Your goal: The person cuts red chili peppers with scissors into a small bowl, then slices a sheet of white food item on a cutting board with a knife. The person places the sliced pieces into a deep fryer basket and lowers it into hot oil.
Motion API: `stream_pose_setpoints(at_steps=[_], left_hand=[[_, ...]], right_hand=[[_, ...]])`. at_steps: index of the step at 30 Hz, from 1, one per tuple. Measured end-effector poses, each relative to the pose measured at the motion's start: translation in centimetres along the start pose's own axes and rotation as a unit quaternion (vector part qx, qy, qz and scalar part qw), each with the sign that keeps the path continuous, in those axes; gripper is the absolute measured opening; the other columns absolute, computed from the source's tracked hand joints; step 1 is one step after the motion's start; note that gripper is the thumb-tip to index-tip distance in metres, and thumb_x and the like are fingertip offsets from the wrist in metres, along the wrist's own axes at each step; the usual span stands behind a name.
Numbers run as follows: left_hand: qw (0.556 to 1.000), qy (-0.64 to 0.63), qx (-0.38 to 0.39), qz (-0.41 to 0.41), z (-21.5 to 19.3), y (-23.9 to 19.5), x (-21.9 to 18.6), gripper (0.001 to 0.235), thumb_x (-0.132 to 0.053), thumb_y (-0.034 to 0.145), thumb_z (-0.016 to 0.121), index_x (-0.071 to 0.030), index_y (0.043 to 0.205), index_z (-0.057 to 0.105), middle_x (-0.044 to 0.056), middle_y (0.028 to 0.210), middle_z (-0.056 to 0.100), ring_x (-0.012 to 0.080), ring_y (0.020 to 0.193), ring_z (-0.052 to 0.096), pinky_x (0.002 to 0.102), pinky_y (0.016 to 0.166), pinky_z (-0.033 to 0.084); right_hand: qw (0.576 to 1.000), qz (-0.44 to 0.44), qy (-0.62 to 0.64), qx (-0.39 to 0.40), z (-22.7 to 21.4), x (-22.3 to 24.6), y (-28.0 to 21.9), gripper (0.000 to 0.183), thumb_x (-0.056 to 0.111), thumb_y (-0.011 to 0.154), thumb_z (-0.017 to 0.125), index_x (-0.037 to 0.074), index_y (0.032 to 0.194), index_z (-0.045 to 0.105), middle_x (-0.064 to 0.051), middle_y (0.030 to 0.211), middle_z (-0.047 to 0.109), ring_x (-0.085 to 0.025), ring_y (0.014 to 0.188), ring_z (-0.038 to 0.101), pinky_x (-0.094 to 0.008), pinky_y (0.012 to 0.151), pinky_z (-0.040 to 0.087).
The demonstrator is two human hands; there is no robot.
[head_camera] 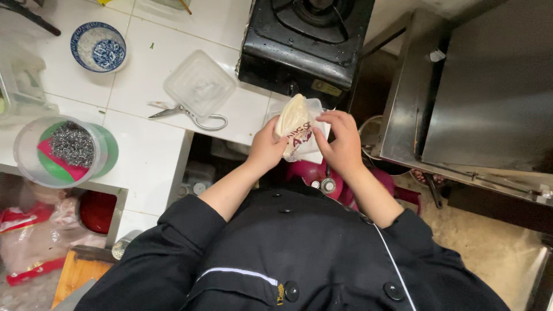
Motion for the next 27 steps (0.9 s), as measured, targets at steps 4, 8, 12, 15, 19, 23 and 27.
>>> stream_pose_setpoints(at_steps=[4, 8, 12, 15, 19, 23, 27], left_hand=[[0.997, 0.004, 0.03, 0.072, -0.4, -0.5, -1.8, 0.054, -0.004, 0.087, 0.066, -0.008, 0.14, 0.057, 0.017, 0.115, 0.075, 0.0273, 0.107, 0.073, 0.035, 0.091, 0.056], [0.996, 0.016, 0.054, 0.075, -0.6, -0.8, -3.0, 0.055, -0.002, 0.085, 0.063, -0.009, 0.139, 0.057, 0.015, 0.114, 0.074, 0.0269, 0.105, 0.073, 0.035, 0.091, 0.055], [0.994, 0.008, 0.065, 0.085, -0.7, -1.1, -3.8, 0.054, -0.002, 0.084, 0.063, -0.009, 0.138, 0.058, 0.015, 0.113, 0.075, 0.0256, 0.104, 0.074, 0.034, 0.09, 0.056], [0.995, 0.005, 0.078, 0.061, -0.6, -1.3, -3.7, 0.053, -0.003, 0.085, 0.064, -0.01, 0.137, 0.059, 0.014, 0.111, 0.075, 0.0241, 0.101, 0.074, 0.034, 0.088, 0.056], [0.995, 0.0, 0.078, 0.063, -0.7, -1.3, -4.0, 0.053, -0.002, 0.085, 0.063, -0.01, 0.137, 0.059, 0.013, 0.11, 0.075, 0.0236, 0.099, 0.073, 0.033, 0.088, 0.056], [0.995, -0.01, 0.079, 0.065, -0.7, -1.5, -4.1, 0.051, -0.003, 0.085, 0.064, -0.01, 0.136, 0.059, 0.012, 0.113, 0.075, 0.0229, 0.104, 0.073, 0.033, 0.09, 0.055], [0.995, 0.007, 0.083, 0.061, -0.9, -1.5, -4.2, 0.049, -0.004, 0.086, 0.066, -0.01, 0.134, 0.06, 0.012, 0.113, 0.075, 0.023, 0.105, 0.072, 0.034, 0.09, 0.055]], right_hand=[[0.984, -0.169, -0.046, 0.039, -0.8, 4.0, 2.1, 0.036, 0.006, 0.086, 0.079, 0.008, 0.121, 0.071, -0.009, 0.122, 0.068, -0.031, 0.106, 0.064, -0.042, 0.092, 0.052], [0.972, -0.225, -0.046, 0.049, -0.8, 5.2, 3.1, 0.035, 0.006, 0.086, 0.079, 0.01, 0.12, 0.073, -0.007, 0.122, 0.07, -0.029, 0.104, 0.065, -0.041, 0.09, 0.052], [0.967, -0.247, -0.036, 0.052, -0.7, 5.3, 3.1, 0.034, 0.007, 0.082, 0.079, 0.01, 0.116, 0.073, -0.006, 0.116, 0.071, -0.029, 0.101, 0.066, -0.041, 0.087, 0.052], [0.964, -0.261, -0.019, 0.038, -0.8, 5.4, 2.9, 0.033, 0.005, 0.082, 0.079, 0.009, 0.114, 0.074, -0.007, 0.114, 0.072, -0.029, 0.098, 0.067, -0.04, 0.085, 0.054], [0.963, -0.268, 0.007, 0.009, -1.1, 5.8, 2.9, 0.029, 0.004, 0.082, 0.083, 0.008, 0.11, 0.074, -0.007, 0.111, 0.071, -0.028, 0.094, 0.069, -0.038, 0.08, 0.056], [0.964, -0.265, 0.026, 0.007, -1.2, 6.2, 2.8, 0.028, 0.003, 0.079, 0.086, 0.006, 0.104, 0.073, -0.009, 0.108, 0.07, -0.027, 0.091, 0.07, -0.038, 0.076, 0.056], [0.965, -0.258, 0.035, 0.024, -1.0, 6.7, 3.0, 0.025, 0.002, 0.079, 0.084, 0.006, 0.1, 0.072, -0.009, 0.108, 0.071, -0.027, 0.091, 0.07, -0.038, 0.077, 0.056]])
Point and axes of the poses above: each hand's wrist, its own y-axis towards the middle knuckle, its own z-axis out of the palm, x = y × z, the point moved 6 cm from there along y, towards the middle knuckle
